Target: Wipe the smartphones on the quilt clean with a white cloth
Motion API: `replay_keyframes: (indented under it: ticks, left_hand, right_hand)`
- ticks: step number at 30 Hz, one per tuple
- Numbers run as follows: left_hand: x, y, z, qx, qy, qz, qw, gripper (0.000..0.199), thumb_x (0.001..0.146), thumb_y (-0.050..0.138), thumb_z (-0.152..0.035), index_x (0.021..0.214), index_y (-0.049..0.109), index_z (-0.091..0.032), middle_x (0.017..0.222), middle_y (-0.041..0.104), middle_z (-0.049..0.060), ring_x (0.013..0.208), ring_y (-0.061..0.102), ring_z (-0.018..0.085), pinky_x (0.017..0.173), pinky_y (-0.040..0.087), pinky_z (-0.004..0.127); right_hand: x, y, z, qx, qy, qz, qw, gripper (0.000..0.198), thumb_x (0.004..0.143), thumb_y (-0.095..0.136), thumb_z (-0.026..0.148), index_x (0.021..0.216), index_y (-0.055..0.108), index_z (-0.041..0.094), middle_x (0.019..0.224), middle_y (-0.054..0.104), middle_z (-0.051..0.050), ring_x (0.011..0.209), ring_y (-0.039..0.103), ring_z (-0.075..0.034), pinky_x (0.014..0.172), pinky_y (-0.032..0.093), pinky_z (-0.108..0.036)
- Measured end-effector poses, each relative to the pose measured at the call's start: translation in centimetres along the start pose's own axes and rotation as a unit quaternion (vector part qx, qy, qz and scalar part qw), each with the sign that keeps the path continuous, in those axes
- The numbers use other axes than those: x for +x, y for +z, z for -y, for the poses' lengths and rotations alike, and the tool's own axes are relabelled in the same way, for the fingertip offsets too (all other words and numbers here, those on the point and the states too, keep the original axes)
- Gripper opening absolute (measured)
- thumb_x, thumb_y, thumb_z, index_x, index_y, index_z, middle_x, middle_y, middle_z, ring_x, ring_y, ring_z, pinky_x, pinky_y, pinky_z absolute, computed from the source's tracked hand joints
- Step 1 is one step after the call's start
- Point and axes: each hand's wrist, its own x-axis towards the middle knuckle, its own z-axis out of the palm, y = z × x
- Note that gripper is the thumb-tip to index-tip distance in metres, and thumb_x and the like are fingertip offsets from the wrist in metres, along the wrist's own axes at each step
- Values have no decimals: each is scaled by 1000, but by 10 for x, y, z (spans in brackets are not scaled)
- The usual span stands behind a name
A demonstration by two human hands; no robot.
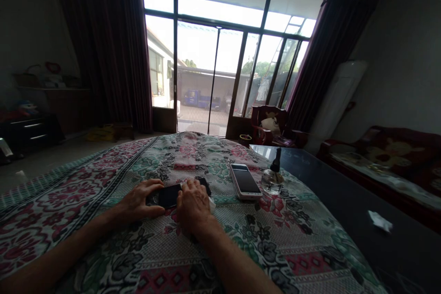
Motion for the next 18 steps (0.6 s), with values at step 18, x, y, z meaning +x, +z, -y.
replay_keyframes:
  ticks: [18]
  left_hand:
    - [-1,0,0,-2,-1,-8,1000,61,64,73,-53,116,66,-20,134,58,13,124,52,34,105,40,46]
  right_hand:
    - [8,-17,-9,-28,6,12,1000,34,96,34,20,99,68,16,113,66,-13,111,56,-23,97,39,-34]
